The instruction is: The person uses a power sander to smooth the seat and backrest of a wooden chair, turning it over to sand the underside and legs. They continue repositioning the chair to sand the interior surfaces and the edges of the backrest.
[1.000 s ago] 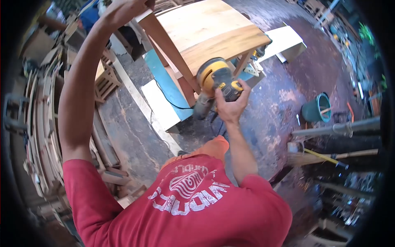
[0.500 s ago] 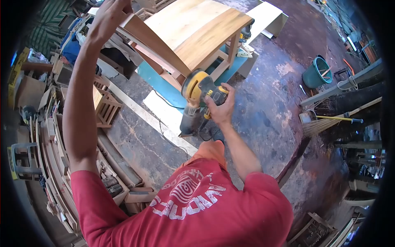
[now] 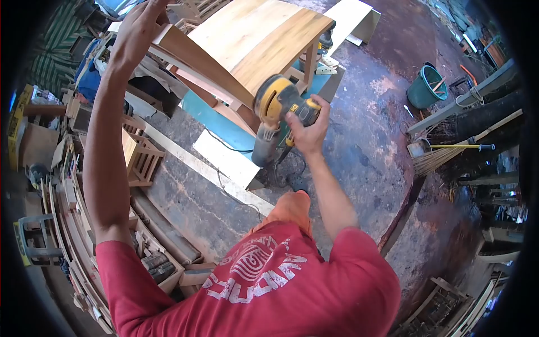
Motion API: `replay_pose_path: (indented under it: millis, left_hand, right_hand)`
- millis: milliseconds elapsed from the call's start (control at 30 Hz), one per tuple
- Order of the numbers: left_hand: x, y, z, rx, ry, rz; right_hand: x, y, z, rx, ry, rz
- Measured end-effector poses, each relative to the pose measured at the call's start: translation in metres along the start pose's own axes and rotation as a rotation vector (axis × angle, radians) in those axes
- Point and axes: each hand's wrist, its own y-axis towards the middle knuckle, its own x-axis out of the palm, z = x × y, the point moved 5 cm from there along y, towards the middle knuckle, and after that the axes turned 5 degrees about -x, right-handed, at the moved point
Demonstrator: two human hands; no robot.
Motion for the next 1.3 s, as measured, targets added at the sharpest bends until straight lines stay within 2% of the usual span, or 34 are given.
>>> replay_pose_path:
  millis: [133,200,300,400,433,500,600,667,700,800,867,900,933,967,1033,1067,1100,1133,1200,1300]
  left_hand:
    - [-0.002,-0.002,0.002,-0.04,0.012,0.02]
    - [-0.003,0.002,0.0,-0.027,0.047,0.014]
    - [-0.003,0.007,-0.01,0.058,-0.028,0.026]
    - [-0.004,0.007,-0.007,0.037,0.016,0.01]
    - [-0.004,0.007,-0.004,0.046,0.014,0.008]
    - [-0.003,0.003,-0.003,-0.021,-0.032,0.001]
    - [-0.005,0.007,-0.01,0.024,-0.017,0.025]
    - [-0.003,0.003,-0.008,0.01,-0.021,0.039]
    - [-0.002,0.003,-0.005,-0.003,-0.025,0.056]
    - [-0.001,0.004,-0.008,0.012,-0.095,0.034]
    - [-0.005,0.008,-0.013,0.061,-0.043,0.008]
    - [-0.006,0.007,-0.004,0.17,0.143,0.032]
    - [-0.004,0.003,0.004,0.277,0.326,0.058]
    - [-0.002,-0.001,0.006,0.279,0.312,0.055]
    - [-0.001,-0.004,0.007,-0.027,0.065,0.045]
    - [-0.003,-0.03,0.043,-0.041,-0.02,0.063]
    - [-0.003,-0.034,0.047,0.022,-0.041,0.092]
    - [-0.005,-0.036,0.046,0.073,-0.064,0.118]
    - [-0.016,-0.028,0.038,0.0,-0.024,-0.092]
    - [-0.012,-0.012,0.009,0.052,0.012,-0.088]
  right_hand:
    - [0.001,0.007,0.013,0.109,0.047,0.026]
    - [0.002,0.007,-0.005,-0.066,0.001,0.004]
    - [-0.003,0.027,-0.012,-0.013,0.031,0.049]
    - [-0.006,0.027,-0.01,0.034,-0.002,0.013]
    - [-0.002,0.018,-0.009,-0.027,-0.032,0.009]
    - [0.0,0.009,-0.007,0.001,0.008,0.021]
    - [0.0,0.011,-0.003,-0.019,0.035,0.06]
    - [-0.002,0.016,-0.003,0.118,0.033,0.046]
    - [-0.002,0.012,-0.005,0.107,0.026,0.048]
    - [0.007,-0.039,-0.006,0.088,0.038,-0.028]
    - [0.014,-0.077,0.008,0.201,0.024,-0.087]
    - [0.014,-0.083,0.014,0.199,0.015,-0.079]
    - [0.018,-0.092,0.022,0.271,-0.012,-0.171]
    - [0.021,-0.104,0.031,0.346,-0.041,-0.265]
    - [0.031,-0.125,0.043,0.289,-0.09,-0.331]
    - [0.046,-0.132,0.047,0.225,-0.12,-0.401]
    - [0.051,-0.144,0.048,0.152,-0.148,-0.448]
    - [0.055,-0.146,0.038,0.142,-0.148,-0.458]
    - [0.05,-0.147,0.016,0.154,-0.283,-0.457]
    - [0.053,-0.132,-0.014,0.11,-0.265,-0.448]
